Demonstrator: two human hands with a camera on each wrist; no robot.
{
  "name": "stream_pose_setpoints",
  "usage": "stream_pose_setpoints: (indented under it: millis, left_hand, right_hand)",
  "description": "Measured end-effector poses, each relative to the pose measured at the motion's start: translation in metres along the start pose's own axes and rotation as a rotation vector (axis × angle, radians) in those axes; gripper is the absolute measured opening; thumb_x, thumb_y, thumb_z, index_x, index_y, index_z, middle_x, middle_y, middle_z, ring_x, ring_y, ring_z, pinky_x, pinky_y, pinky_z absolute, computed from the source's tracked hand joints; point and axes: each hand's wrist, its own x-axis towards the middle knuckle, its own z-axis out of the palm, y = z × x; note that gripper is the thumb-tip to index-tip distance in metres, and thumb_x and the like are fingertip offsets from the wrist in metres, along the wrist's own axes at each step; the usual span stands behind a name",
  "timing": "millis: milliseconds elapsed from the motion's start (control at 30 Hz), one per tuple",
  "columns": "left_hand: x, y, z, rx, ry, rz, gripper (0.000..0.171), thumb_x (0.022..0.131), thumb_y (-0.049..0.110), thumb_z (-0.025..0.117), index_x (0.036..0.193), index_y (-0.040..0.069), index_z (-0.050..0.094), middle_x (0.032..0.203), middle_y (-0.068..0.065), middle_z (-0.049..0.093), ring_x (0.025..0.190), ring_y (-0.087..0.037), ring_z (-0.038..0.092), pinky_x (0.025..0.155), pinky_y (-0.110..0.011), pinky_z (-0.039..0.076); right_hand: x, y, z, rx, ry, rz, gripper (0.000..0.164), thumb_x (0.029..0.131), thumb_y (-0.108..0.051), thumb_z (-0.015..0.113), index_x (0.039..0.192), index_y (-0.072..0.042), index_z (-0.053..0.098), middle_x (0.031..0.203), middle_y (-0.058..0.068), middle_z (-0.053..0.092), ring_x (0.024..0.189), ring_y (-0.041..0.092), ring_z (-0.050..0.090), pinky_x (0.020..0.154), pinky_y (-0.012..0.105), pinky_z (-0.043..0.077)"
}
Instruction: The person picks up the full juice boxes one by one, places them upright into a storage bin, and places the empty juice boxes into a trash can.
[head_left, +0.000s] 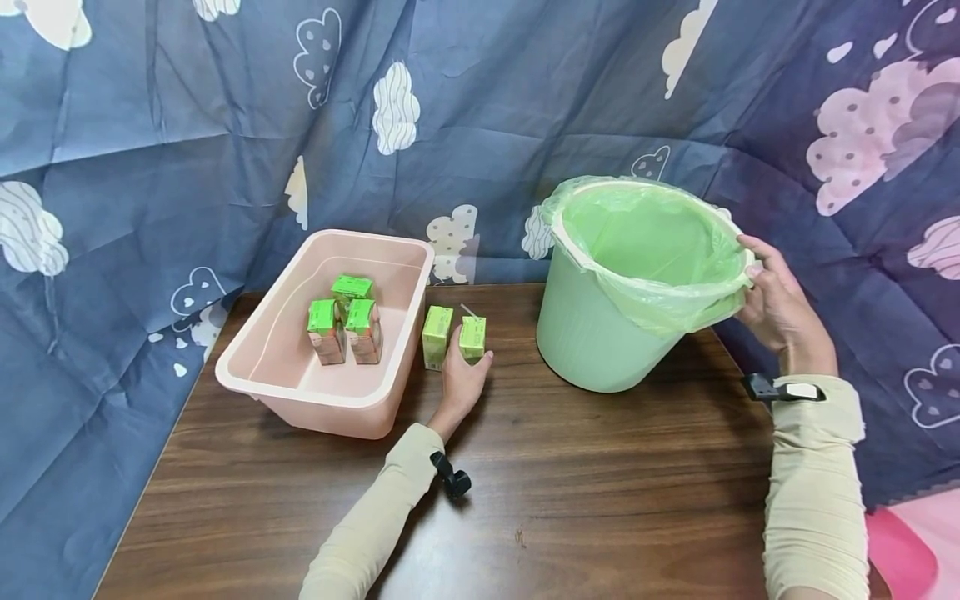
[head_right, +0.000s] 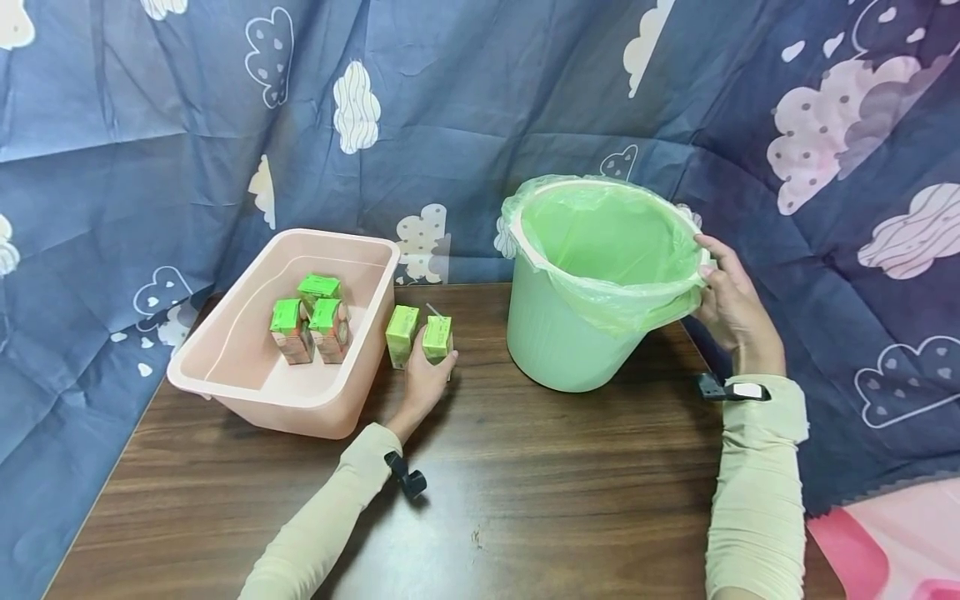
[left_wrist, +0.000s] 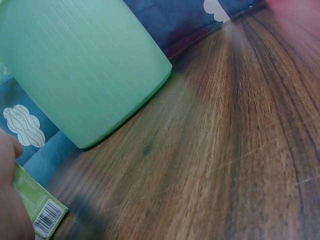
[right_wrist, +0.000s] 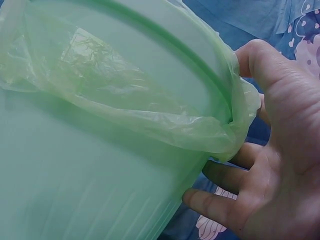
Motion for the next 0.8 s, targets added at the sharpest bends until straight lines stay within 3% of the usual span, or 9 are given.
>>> stream_pose_setpoints:
  millis: [167,400,600,800]
  left_hand:
    - [0.000,0.000,-0.003,-0.020,-0.023,-0.013,0.074,0.085,0.013,0.077,0.150,0.002,0.043,0.137,-0.021,0.059,0.122,-0.035,0.057,0.104,-0.048,0.044]
    - [-0.012,0.024,-0.019,-0.113,-0.167,-0.023,0.071,0.086,0.015,0.077,0.149,0.007,0.045,0.129,-0.018,0.063,0.114,-0.030,0.059,0.100,-0.046,0.046]
    - [-0.023,0.055,-0.046,-0.176,-0.277,-0.032,0.069,0.086,0.013,0.077,0.148,0.005,0.047,0.134,-0.018,0.060,0.119,-0.030,0.057,0.104,-0.045,0.044]
    - [-0.034,0.084,-0.080,-0.267,-0.394,-0.055,0.065,0.085,0.009,0.077,0.144,0.003,0.052,0.127,-0.017,0.064,0.110,-0.024,0.061,0.095,-0.037,0.050]
  right_hand:
    - [0.001,0.001,0.000,0.005,0.002,0.010,0.048,0.105,0.001,0.030,0.149,-0.015,0.036,0.123,0.007,0.063,0.099,0.019,0.069,0.077,0.031,0.058]
    - [0.002,0.002,-0.001,0.048,-0.016,0.016,0.047,0.105,0.002,0.031,0.148,-0.015,0.039,0.121,0.009,0.065,0.098,0.021,0.069,0.077,0.033,0.057]
    - [0.002,0.002,0.000,0.060,-0.015,0.009,0.047,0.105,0.003,0.029,0.148,-0.014,0.037,0.122,0.009,0.064,0.098,0.021,0.069,0.076,0.033,0.057]
    - [0.001,0.001,-0.001,0.015,-0.006,-0.001,0.048,0.105,0.001,0.029,0.149,-0.015,0.037,0.124,0.008,0.062,0.099,0.019,0.069,0.077,0.031,0.058]
